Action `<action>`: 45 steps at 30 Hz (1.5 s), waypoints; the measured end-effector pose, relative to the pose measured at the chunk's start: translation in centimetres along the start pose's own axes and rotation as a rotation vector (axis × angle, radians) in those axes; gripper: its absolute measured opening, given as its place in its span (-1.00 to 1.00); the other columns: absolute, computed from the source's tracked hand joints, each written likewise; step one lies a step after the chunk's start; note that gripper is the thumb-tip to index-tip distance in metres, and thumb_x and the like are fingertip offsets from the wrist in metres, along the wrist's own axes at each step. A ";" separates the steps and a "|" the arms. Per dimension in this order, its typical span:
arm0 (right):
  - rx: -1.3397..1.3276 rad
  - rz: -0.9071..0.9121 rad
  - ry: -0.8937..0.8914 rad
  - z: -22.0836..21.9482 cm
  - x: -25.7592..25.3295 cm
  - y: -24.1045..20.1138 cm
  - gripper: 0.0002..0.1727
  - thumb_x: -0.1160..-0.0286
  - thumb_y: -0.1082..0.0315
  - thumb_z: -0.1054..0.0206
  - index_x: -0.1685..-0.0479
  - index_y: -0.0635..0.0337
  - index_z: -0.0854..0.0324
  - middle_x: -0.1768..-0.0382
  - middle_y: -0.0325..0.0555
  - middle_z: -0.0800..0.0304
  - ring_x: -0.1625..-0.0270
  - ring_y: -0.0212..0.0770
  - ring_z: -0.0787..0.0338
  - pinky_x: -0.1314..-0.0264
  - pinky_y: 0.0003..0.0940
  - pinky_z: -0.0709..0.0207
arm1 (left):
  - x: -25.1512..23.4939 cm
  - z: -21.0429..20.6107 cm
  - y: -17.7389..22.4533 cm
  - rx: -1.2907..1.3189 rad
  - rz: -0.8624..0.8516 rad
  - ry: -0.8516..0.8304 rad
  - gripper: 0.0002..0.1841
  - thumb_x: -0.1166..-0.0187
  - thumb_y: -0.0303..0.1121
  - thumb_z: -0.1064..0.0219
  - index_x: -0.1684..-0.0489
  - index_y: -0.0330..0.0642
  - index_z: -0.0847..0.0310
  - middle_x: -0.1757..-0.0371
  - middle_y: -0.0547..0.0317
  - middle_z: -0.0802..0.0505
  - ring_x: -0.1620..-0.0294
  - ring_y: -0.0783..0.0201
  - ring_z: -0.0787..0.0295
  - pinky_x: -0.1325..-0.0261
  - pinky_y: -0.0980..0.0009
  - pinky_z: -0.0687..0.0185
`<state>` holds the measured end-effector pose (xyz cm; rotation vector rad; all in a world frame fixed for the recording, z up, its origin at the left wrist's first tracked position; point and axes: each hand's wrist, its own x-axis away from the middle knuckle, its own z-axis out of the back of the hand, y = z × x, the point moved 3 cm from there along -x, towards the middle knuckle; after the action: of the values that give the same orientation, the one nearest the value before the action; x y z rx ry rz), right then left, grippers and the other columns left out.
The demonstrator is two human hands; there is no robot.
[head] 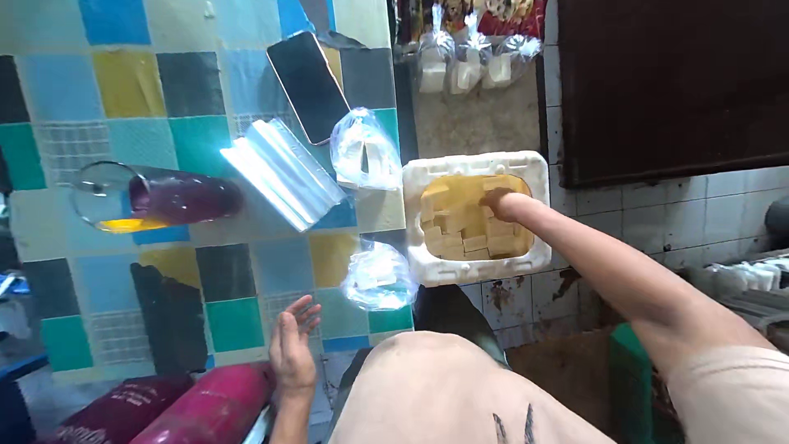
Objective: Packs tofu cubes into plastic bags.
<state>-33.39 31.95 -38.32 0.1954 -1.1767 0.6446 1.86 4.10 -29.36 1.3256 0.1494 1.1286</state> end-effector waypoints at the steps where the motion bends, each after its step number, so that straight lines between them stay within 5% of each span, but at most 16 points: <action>1: 0.056 -0.009 -0.070 -0.1 -0.7 -0.3 -0.58 -0.60 0.64 -0.22 -0.43 0.45 -0.58 -0.41 0.49 -0.60 -0.55 0.47 -0.53 -0.57 0.41 -0.33 | 0.2 -0.3 -0.2 0.000 -0.005 0.002 -0.48 -0.81 -0.23 0.34 -0.25 -0.47 -0.43 -0.15 0.24 -0.74 -0.04 0.54 -0.77 -0.09 0.55 -0.71; 8: 0.220 0.078 -0.107 -1.9 -3.6 1.0 -0.59 -0.44 0.73 -0.33 -0.32 0.52 -0.61 -0.54 0.44 -0.43 -0.62 0.48 -0.40 -0.48 0.36 -0.43 | 1.1 -3.3 -0.6 0.073 -0.029 0.010 -0.60 -0.78 -0.32 0.25 -0.09 -0.35 -0.51 0.01 0.47 -0.82 0.06 0.57 -0.81 -0.09 0.53 -0.75; 13: 0.302 0.142 -0.165 -1.7 -4.0 1.2 -0.49 -0.24 0.70 -0.52 -0.29 0.49 -0.62 -0.44 0.38 -0.54 -0.57 0.45 -0.45 -0.42 0.33 -0.48 | 1.2 -4.4 -0.6 0.124 -0.054 0.020 -0.65 -0.79 -0.33 0.21 -0.03 -0.22 -0.55 0.12 0.60 -0.82 0.07 0.61 -0.79 -0.10 0.54 -0.74; 29: 0.265 0.085 -0.357 -0.2 -5.6 1.5 -0.66 -0.55 0.38 -0.46 -0.16 0.47 -0.71 -0.18 0.45 -0.74 -0.35 0.43 -0.68 -0.40 0.43 -0.42 | 0.4 -4.6 -0.5 0.129 -0.061 -0.008 -0.63 -0.81 -0.35 0.23 -0.05 -0.19 -0.58 0.13 0.57 -0.84 0.04 0.57 -0.81 -0.16 0.50 -0.74; 45: 0.191 -0.014 -0.376 0.1 -5.9 1.7 -0.49 -0.62 0.16 -0.44 -0.18 0.55 -0.64 -0.15 0.48 -0.72 -0.32 0.41 -0.70 -0.36 0.43 -0.43 | 0.1 -4.9 -0.6 0.129 -0.004 -0.027 -0.60 -0.80 -0.31 0.26 -0.08 -0.22 -0.55 0.12 0.55 -0.82 0.01 0.59 -0.79 -0.21 0.52 -0.71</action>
<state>-35.76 31.14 -43.88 0.5029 -1.4711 0.7278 -0.95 7.61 -31.32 1.4536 0.2076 1.1120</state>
